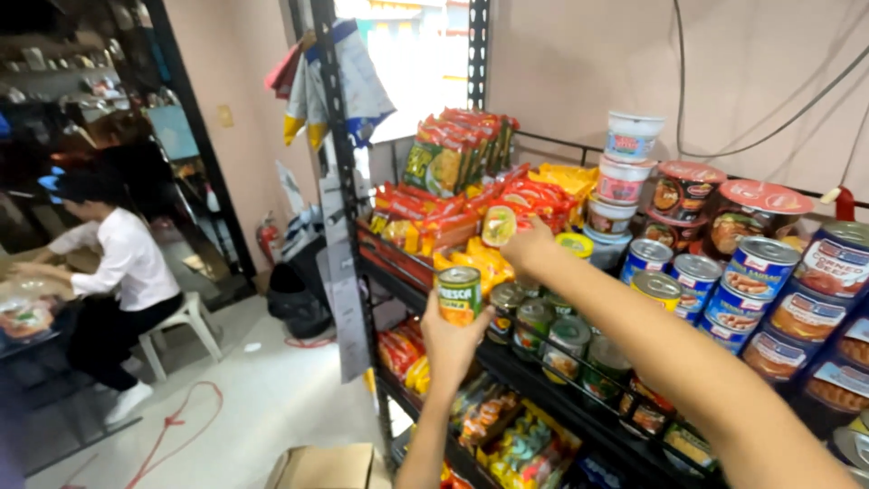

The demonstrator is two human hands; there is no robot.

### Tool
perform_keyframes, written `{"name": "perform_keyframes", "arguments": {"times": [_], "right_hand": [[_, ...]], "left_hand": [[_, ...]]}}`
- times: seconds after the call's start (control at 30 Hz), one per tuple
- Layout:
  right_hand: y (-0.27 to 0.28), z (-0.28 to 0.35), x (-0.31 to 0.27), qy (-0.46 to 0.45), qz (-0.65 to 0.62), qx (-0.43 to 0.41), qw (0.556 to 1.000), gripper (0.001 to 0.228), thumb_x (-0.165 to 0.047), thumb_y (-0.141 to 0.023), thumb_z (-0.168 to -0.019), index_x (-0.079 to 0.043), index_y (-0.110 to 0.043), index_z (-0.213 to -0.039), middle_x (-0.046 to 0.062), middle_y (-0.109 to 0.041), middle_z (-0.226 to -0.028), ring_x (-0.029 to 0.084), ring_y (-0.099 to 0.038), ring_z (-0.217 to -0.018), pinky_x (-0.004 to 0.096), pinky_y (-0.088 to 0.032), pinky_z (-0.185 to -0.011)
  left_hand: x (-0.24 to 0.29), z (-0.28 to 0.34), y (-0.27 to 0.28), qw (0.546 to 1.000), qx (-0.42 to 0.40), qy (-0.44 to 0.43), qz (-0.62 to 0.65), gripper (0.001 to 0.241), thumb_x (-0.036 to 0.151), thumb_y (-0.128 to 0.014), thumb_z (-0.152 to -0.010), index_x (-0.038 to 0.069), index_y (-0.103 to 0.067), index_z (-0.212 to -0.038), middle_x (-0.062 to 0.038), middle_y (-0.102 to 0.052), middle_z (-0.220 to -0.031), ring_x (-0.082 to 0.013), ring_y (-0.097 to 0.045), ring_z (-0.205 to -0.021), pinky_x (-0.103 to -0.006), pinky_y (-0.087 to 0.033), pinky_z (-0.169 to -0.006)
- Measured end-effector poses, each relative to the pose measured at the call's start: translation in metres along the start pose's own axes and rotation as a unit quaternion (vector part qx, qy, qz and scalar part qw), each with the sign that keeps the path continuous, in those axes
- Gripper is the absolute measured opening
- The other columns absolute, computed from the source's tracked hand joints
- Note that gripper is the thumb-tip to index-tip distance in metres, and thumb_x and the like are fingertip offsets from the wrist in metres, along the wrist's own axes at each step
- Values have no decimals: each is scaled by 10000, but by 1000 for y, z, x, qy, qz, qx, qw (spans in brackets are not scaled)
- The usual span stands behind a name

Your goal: Organizing and packing canned goods into a cardboard box and onto a shelf.

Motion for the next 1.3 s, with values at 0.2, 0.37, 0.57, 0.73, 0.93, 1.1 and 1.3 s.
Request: {"name": "perform_keyframes", "arguments": {"times": [0.2,0.37,0.57,0.73,0.93,1.1,1.3], "right_hand": [[-40,-30,11,-24,85,-140,986,551,-372,-727,-859,-208,-629,-1376,38,-548,-1508,212,-416,-1485,610,-171,-1267],[-36,-54,37,-85,111,-117,983,729,-464,-747,-821,-265,-481,-1470,48,-362,-1601,276,-270,-1522,575,-153,-1251],[54,18,67,-92,-72,-12,993,717,-360,-798,-659,-228,-660,-1350,73,-686,-1378,298,-627,-1300,582,-501,-1057],[126,107,146,-3,-173,196,965,726,-425,-920,-605,-21,-721,-1175,214,-750,-1118,362,-726,-1019,450,-583,-878],[165,325,192,-24,-351,336,874,665,-225,-866,-758,33,-600,-1310,151,-684,-1205,231,-689,-1043,354,-602,-849],[114,494,219,-129,-503,316,794,695,-157,-799,-780,4,-525,-1398,103,-621,-1316,192,-656,-1150,341,-630,-867],[17,664,251,-219,-634,392,629,706,-82,-758,-808,13,-505,-1460,106,-616,-1369,199,-600,-1260,379,-496,-1047]], "left_hand": [[-1,7,1,1000,-11,-4,14,523,150,-919,-669,30,-649,-1100,-73,-772,-957,-151,-719,-828,-328,-596,-766],[18,8,-6,999,3,-53,-3,574,158,-926,-667,28,-638,-1146,-85,-769,-987,-167,-727,-854,-335,-590,-800],[61,15,-21,993,58,-94,33,675,171,-928,-694,-9,-593,-1252,-109,-716,-1126,-191,-680,-976,-347,-547,-896],[93,36,-69,988,53,-85,120,691,177,-916,-752,-24,-559,-1309,-108,-667,-1204,-203,-644,-1055,-347,-522,-975],[148,97,-151,940,-91,-94,315,632,224,-749,-893,-5,-463,-1409,-84,-595,-1288,-187,-589,-1149,-334,-476,-1032],[209,168,-239,832,-310,-27,460,479,239,-666,-945,-19,-567,-1336,-94,-658,-1144,-168,-632,-1000,-330,-535,-899],[242,271,-339,701,-463,134,525,389,230,-683,-919,-16,-640,-1218,-96,-726,-1014,-160,-700,-858,-317,-582,-790]]}}
Point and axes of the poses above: each hand's wrist, its own z-axis away from the middle knuckle, its own y-axis out of the back of the hand, x = y × z, the point moved 9 cm from there along -z, towards the middle knuckle
